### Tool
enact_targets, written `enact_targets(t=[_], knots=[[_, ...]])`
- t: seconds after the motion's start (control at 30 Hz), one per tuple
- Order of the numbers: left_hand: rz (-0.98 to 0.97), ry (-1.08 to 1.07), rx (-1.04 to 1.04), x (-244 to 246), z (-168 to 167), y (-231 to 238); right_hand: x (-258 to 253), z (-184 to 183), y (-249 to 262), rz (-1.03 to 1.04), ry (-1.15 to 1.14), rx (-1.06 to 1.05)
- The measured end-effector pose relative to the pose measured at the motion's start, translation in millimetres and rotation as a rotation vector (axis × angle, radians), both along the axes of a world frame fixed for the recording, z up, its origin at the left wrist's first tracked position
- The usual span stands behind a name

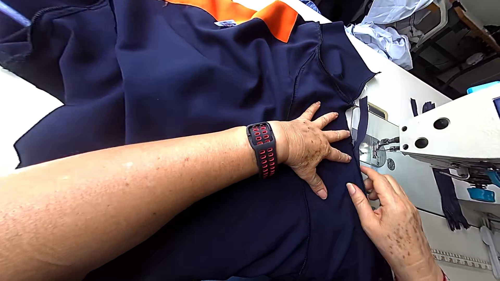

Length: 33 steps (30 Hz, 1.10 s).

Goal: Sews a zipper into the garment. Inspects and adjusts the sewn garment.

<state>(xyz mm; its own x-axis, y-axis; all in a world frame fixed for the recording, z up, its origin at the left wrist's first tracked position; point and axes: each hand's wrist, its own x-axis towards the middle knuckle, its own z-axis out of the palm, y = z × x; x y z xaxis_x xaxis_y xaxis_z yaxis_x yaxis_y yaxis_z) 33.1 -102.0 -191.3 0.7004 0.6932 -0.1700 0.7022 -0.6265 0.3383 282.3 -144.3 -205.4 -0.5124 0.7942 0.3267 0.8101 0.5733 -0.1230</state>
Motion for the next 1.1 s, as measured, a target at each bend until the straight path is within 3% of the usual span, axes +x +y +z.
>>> enact_targets(t=[0.07,0.2,0.33,0.47,0.57,0.7,0.83,1.1], knots=[[-0.006,-0.061,0.065,-2,-6,-1,-8,-4,13,-0.008,0.016,0.028],[-0.102,-0.311,0.392,-3,-24,1,-14,-7,17,0.008,0.048,0.056],[-0.15,-0.28,0.347,0,-20,0,-17,-6,7,0.176,0.083,0.141],[-0.136,-0.26,0.34,2,-27,-4,-10,-3,-6,0.354,0.24,-0.032],[-0.132,-0.227,0.319,3,-23,-8,12,4,-1,0.169,0.353,-0.067],[-0.102,-0.198,0.33,10,-27,-26,34,-5,4,-0.122,0.196,-0.119],[-0.1,-0.287,0.472,11,-43,-38,25,-11,-16,-0.128,0.243,-0.174],[-0.146,-0.26,0.537,5,-34,-38,-4,-12,-29,-0.059,0.194,-0.148]])
